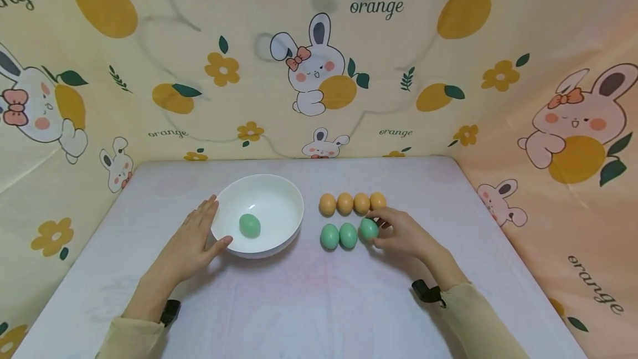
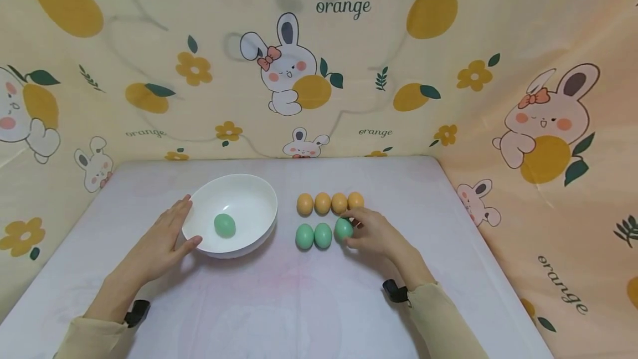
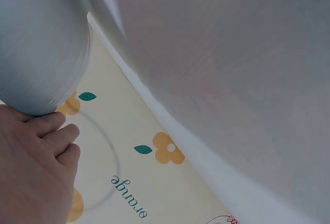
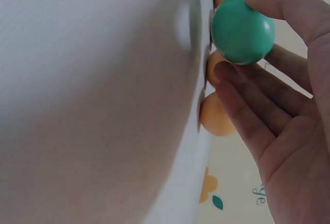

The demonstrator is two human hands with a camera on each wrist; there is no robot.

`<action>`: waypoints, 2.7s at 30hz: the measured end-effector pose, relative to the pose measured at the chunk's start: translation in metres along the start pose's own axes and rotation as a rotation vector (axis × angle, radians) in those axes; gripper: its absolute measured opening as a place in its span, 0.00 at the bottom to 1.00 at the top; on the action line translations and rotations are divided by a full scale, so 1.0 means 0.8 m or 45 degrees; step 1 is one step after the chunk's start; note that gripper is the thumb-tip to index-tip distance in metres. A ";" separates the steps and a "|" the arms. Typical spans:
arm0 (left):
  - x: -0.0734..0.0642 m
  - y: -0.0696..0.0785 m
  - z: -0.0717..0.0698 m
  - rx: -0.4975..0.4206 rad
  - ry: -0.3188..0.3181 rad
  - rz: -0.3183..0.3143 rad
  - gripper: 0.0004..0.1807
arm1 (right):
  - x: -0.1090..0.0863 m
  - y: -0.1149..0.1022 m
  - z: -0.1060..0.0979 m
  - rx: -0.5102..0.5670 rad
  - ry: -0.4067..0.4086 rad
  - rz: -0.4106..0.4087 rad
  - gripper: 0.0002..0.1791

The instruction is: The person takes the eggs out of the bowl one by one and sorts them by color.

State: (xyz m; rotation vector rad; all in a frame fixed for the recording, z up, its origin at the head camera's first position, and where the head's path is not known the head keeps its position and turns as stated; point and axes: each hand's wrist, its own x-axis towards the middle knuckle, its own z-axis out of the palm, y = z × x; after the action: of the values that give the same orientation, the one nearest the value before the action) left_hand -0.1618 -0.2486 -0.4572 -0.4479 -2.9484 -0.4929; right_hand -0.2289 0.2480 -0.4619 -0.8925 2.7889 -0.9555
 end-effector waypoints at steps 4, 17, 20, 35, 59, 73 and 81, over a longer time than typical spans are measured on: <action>0.000 -0.001 0.001 -0.004 0.004 0.003 0.51 | 0.001 0.000 0.003 -0.019 -0.041 0.023 0.30; -0.001 -0.003 0.003 -0.009 0.015 0.011 0.52 | 0.002 0.001 0.008 -0.033 -0.050 -0.013 0.30; -0.001 -0.004 0.003 -0.007 0.012 0.011 0.52 | 0.003 0.002 0.008 -0.026 -0.047 -0.016 0.30; -0.001 -0.003 0.002 -0.027 0.025 0.020 0.51 | 0.005 -0.003 0.002 -0.038 -0.036 0.015 0.34; -0.003 -0.003 -0.002 -0.031 0.017 0.009 0.52 | 0.083 -0.099 -0.004 -0.102 -0.006 -0.320 0.25; -0.001 0.000 -0.001 -0.033 0.024 0.011 0.52 | 0.134 -0.144 0.025 -0.093 -0.126 -0.466 0.24; -0.003 -0.001 -0.001 -0.034 0.024 0.014 0.52 | 0.159 -0.163 0.048 -0.117 -0.203 -0.482 0.24</action>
State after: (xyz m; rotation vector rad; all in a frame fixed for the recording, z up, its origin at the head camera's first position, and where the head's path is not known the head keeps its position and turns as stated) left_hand -0.1599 -0.2499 -0.4571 -0.4592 -2.9230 -0.5327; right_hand -0.2595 0.0747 -0.4015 -1.4770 2.5968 -0.7552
